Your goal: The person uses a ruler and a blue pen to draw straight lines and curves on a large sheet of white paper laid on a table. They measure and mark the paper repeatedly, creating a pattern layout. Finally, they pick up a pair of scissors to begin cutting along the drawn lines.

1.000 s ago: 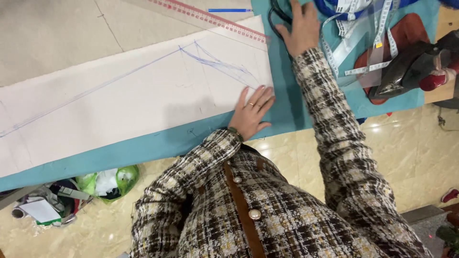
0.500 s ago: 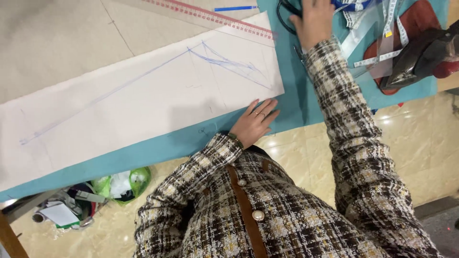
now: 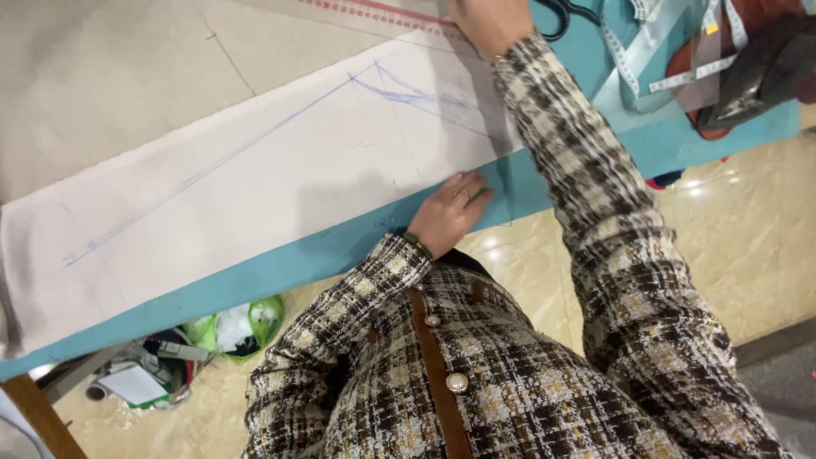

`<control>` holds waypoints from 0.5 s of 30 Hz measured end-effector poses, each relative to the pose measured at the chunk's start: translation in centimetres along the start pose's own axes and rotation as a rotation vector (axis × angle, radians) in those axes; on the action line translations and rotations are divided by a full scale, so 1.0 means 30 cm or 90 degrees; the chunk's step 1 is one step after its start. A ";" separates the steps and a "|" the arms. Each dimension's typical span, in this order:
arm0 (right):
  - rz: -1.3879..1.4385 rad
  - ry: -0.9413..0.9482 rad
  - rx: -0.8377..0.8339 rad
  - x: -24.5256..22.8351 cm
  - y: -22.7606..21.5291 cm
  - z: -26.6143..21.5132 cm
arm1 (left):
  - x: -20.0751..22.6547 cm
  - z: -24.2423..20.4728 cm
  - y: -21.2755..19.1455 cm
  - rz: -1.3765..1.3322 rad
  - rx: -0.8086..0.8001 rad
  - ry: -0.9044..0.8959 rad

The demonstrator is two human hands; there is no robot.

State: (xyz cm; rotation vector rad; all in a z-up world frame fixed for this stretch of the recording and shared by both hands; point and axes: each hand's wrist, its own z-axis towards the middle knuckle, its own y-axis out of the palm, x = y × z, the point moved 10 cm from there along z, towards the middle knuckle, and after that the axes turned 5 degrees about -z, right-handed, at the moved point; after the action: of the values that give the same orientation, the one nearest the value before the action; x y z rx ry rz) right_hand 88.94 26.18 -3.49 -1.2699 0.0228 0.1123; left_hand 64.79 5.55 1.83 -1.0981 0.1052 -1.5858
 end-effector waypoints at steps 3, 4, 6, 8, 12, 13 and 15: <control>0.065 0.103 -0.039 -0.053 -0.039 -0.134 | -0.021 0.064 -0.010 0.032 -0.119 -0.019; 0.355 0.075 0.047 -0.168 -0.253 -0.139 | -0.044 0.087 0.000 0.107 -0.166 -0.040; 0.639 0.047 0.142 -0.244 -0.490 -0.203 | -0.071 0.120 0.013 0.178 -0.213 -0.055; 0.650 0.348 0.081 -0.156 -0.387 -0.433 | -0.084 0.146 0.005 0.246 -0.185 -0.053; 0.612 0.364 0.067 -0.197 -0.381 -0.529 | -0.098 0.152 0.056 0.279 -0.195 -0.035; 0.600 0.363 0.063 -0.200 -0.373 -0.537 | -0.101 0.148 0.064 0.289 -0.196 -0.032; 0.587 0.370 0.062 -0.204 -0.371 -0.539 | -0.103 0.143 0.069 0.295 -0.202 -0.026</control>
State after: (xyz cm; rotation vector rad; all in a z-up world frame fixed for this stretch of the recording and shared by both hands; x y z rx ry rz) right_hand 84.65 7.06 2.79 -1.0723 1.1041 0.5214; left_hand 68.95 9.34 1.21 -1.2405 0.5591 -1.1507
